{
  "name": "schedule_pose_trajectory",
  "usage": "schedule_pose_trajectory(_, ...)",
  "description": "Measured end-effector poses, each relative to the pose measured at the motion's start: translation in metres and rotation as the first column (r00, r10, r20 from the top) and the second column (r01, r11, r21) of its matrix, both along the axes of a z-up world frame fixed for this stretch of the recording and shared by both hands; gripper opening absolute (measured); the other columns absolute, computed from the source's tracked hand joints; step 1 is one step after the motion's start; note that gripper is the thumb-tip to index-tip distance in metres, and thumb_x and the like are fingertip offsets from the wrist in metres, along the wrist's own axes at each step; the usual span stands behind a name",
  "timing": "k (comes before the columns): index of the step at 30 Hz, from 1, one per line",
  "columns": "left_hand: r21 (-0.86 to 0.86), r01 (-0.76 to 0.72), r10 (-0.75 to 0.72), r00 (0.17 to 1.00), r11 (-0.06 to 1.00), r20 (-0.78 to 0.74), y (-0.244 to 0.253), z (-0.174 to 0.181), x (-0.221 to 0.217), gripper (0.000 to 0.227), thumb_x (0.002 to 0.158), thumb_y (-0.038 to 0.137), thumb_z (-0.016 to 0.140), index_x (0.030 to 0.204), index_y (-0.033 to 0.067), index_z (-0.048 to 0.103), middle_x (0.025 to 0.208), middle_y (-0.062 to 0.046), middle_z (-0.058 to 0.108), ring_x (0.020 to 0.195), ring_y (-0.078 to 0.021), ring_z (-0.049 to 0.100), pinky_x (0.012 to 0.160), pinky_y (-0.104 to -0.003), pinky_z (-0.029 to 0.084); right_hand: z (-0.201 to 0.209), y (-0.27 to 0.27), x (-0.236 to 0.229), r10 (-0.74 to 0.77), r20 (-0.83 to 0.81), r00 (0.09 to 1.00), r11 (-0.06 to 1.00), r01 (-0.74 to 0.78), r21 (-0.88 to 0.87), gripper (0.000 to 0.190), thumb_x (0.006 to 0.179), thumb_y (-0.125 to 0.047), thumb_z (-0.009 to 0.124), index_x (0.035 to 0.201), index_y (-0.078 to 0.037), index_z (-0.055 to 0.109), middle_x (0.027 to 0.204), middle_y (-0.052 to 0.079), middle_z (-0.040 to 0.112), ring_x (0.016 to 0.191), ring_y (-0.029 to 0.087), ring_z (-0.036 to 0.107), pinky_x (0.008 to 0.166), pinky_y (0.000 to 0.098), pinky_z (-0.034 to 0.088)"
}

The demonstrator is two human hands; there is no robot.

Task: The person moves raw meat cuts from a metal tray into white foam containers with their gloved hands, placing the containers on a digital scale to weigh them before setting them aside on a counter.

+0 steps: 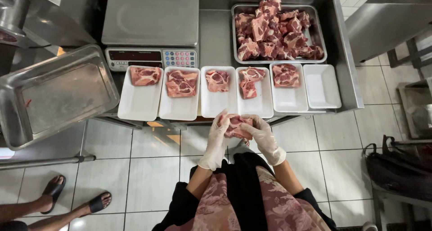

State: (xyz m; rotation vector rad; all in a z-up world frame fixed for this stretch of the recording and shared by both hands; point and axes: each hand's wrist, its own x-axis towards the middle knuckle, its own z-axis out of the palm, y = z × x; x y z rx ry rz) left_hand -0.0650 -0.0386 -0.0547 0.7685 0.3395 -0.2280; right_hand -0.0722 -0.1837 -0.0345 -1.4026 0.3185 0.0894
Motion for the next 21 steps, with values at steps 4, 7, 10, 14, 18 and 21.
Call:
schedule_pose_trajectory(4,-0.034,-0.033,0.033,0.999,0.999,-0.006,0.005,0.003,0.0,0.029,0.103,0.022,0.063,0.128,0.0072,0.063,0.115,-0.017,0.075,0.097,-0.0262,0.076,0.064,-0.031,0.064,0.007,0.006,0.004,0.052,0.04,0.998,0.999,-0.052,0.002,0.036,0.086,-0.006,0.079,0.121,-0.004,0.072,0.086,0.002,0.068,0.079,0.007,0.063,0.067,0.0195,0.054)
schedule_pose_trajectory(7,-0.04,-0.06,0.061,0.998,0.997,0.005,0.01,-0.02,0.001,0.031,0.103,0.023,0.063,0.128,0.0063,0.063,0.116,-0.018,0.075,0.098,-0.0271,0.076,0.066,-0.033,0.065,0.021,0.014,0.005,0.085,0.033,0.996,0.996,-0.085,-0.011,0.034,0.087,-0.008,0.079,0.121,-0.005,0.073,0.085,0.001,0.067,0.079,0.007,0.062,0.068,0.0202,0.054)
schedule_pose_trajectory(10,-0.036,-0.086,0.087,0.996,0.996,0.008,0.016,-0.025,0.0,0.033,0.103,0.024,0.063,0.131,0.0058,0.062,0.117,-0.019,0.074,0.099,-0.0278,0.076,0.068,-0.034,0.065,0.027,0.024,0.006,0.108,0.016,0.994,0.994,-0.107,-0.022,0.034,0.086,-0.009,0.08,0.12,-0.006,0.074,0.083,0.001,0.067,0.078,0.007,0.062,0.067,0.0205,0.054)
schedule_pose_trajectory(14,-0.035,-0.126,0.126,0.992,0.991,-0.018,0.021,-0.014,0.0,0.033,0.102,0.022,0.063,0.131,0.005,0.063,0.118,-0.02,0.074,0.103,-0.0286,0.075,0.077,-0.037,0.065,0.018,0.027,0.01,0.126,-0.012,0.992,0.992,-0.126,-0.016,0.036,0.086,-0.01,0.081,0.122,-0.007,0.074,0.088,0.004,0.069,0.08,0.008,0.063,0.068,0.0233,0.056)
schedule_pose_trajectory(18,-0.027,-0.138,0.138,0.99,0.99,-0.02,0.02,0.0,-0.001,0.03,0.102,0.021,0.063,0.127,0.0053,0.064,0.118,-0.02,0.074,0.104,-0.0286,0.074,0.079,-0.036,0.064,-0.005,0.019,0.013,0.099,-0.032,0.995,0.995,-0.098,0.016,0.045,0.088,-0.01,0.079,0.131,-0.008,0.068,0.09,0.005,0.066,0.08,0.01,0.062,0.07,0.0246,0.057)
schedule_pose_trajectory(21,-0.058,-0.146,0.145,0.989,0.988,-0.019,0.015,0.017,0.001,0.03,0.102,0.025,0.062,0.128,0.0082,0.065,0.122,-0.018,0.073,0.108,-0.0278,0.073,0.084,-0.036,0.063,0.038,0.032,0.012,0.044,-0.086,0.995,0.991,-0.033,0.126,0.044,0.09,-0.006,0.075,0.132,-0.006,0.065,0.087,0.004,0.065,0.075,0.011,0.067,0.065,0.0232,0.06)
